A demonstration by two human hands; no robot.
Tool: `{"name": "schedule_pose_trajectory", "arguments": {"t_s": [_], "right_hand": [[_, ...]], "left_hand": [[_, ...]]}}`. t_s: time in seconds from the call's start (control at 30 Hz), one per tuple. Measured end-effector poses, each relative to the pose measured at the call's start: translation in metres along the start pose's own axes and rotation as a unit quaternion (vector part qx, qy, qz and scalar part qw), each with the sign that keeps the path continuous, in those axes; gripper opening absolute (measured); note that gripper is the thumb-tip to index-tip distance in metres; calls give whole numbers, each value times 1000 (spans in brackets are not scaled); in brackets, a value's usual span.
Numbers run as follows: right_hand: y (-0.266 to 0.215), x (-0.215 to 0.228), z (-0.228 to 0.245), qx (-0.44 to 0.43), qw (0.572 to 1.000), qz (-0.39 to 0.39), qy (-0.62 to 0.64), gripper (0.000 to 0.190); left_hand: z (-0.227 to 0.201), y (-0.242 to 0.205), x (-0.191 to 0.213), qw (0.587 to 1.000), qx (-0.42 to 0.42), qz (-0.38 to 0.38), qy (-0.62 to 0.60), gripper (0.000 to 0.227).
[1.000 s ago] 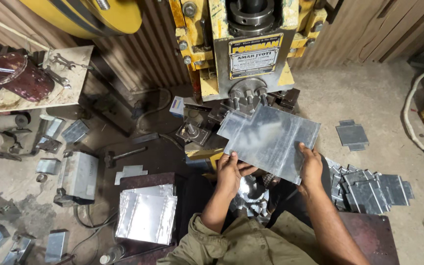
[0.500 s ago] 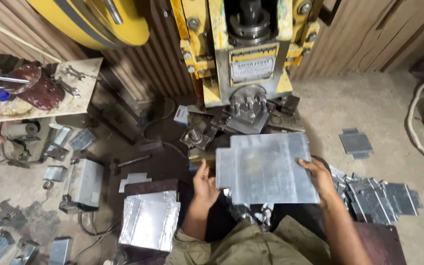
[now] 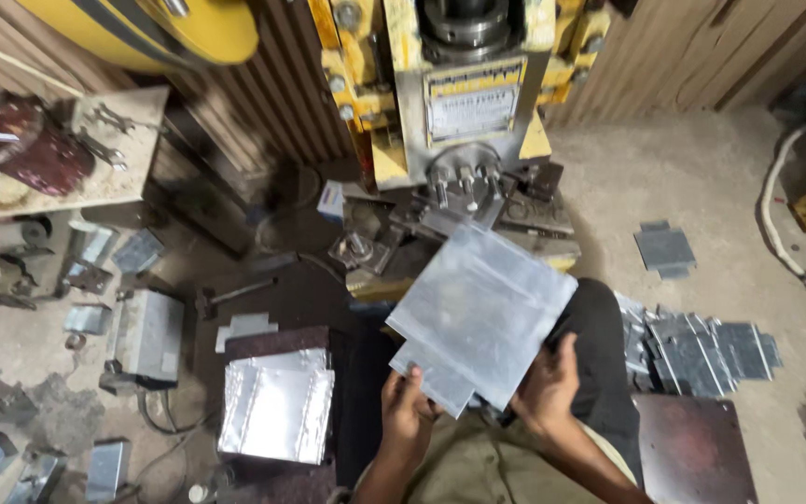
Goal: The person operates a yellow industrial press machine to process rectangular metal sheets. They pick up sheets from a stack, place them into the machine, and then remove the processed sheets to place them on a separate pile.
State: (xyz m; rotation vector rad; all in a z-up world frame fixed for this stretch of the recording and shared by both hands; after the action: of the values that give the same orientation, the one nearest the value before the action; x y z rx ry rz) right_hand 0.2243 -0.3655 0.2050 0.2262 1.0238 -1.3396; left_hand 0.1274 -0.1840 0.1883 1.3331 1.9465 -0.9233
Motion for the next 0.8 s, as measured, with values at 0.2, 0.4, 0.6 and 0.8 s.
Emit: {"name": "schedule_pose_trajectory", "arguments": {"t_s": [0.2,0.4,0.6,0.8], "right_hand": [[24,-29,12,59,982,-63,-168,53],[61,-57,34,73,986,-32,-148,46],[57,-61,32,77,985,-37,-152,43],[60,-64,30,92,985,-42,-143,41]], "left_hand": [[18,20,-16,1000,10,-23,-14,44],[1,68,-37,999,-13,30,32,48],[0,68,-33,999,-7,35,26,47],[-6,73,-32,998,-13,46,32,45]]}}
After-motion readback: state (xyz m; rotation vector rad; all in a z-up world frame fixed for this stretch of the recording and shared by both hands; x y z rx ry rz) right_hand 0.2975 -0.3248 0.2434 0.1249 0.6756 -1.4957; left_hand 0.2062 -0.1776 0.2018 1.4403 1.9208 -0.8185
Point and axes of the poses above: each hand's wrist, its own y-axis towards the middle knuckle, its own x-axis out of the back of the hand, z = x × y, the point moved 5 cm from there along y, towards the middle knuckle, and after that the axes turned 6 degrees about -y, right-handed, at the moved point
